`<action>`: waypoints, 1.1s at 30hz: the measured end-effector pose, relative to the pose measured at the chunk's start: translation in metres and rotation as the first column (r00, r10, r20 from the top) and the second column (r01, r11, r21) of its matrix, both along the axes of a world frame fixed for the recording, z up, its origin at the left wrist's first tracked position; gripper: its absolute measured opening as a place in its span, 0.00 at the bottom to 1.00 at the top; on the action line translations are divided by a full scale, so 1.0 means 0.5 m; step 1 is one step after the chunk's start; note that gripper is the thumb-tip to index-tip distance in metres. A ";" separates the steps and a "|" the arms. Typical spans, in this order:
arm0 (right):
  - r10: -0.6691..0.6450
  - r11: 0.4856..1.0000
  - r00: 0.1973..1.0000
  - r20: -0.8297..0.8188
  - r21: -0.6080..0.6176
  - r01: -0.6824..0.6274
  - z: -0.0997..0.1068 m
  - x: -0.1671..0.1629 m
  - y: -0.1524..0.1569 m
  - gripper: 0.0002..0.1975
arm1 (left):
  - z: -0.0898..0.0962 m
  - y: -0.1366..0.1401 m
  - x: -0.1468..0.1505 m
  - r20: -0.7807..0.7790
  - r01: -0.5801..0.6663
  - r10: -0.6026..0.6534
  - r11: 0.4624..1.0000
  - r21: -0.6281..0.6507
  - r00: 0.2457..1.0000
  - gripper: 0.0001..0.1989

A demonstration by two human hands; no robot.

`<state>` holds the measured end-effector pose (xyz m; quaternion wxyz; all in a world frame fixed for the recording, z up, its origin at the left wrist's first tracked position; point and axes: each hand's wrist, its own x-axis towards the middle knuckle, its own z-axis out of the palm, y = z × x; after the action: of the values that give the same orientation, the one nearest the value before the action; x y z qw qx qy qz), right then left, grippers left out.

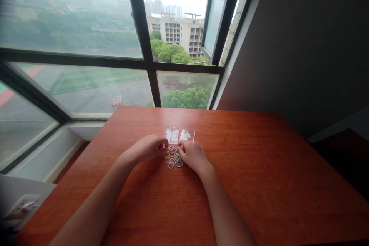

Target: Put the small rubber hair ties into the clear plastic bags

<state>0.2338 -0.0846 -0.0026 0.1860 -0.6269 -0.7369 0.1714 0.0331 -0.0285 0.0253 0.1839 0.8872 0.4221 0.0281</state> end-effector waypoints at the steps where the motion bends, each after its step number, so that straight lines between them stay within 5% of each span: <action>1: 0.000 1.000 1.000 0.002 0.004 0.000 0.001 0.000 0.000 0.09 | 0.000 0.000 0.002 -0.012 0.006 -0.006 1.000 0.010 1.000 0.08; 18: 0.015 1.000 0.999 0.048 0.005 -0.015 0.004 0.001 -0.001 0.09 | -0.001 -0.009 0.016 -0.110 0.053 -0.043 0.994 0.093 0.993 0.08; 24: 0.016 1.000 0.998 0.065 -0.007 -0.015 0.007 0.000 -0.002 0.09 | 0.000 0.019 -0.005 0.156 -0.071 0.047 0.985 0.155 0.987 0.06; 27: 0.025 1.000 0.997 0.070 -0.010 -0.025 0.008 -0.002 -0.004 0.09 | -0.023 0.034 0.000 0.354 -0.261 0.178 0.944 0.202 0.918 0.08; 33: 0.032 0.999 0.997 0.076 -0.035 -0.030 0.011 -0.004 -0.005 0.11 | -0.078 0.047 0.020 0.454 -0.352 0.228 0.912 0.212 0.861 0.06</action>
<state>0.2317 -0.0872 0.0031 0.1445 -0.6245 -0.7501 0.1624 0.0433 -0.0049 -0.0135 0.1329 0.8027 0.4939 0.3067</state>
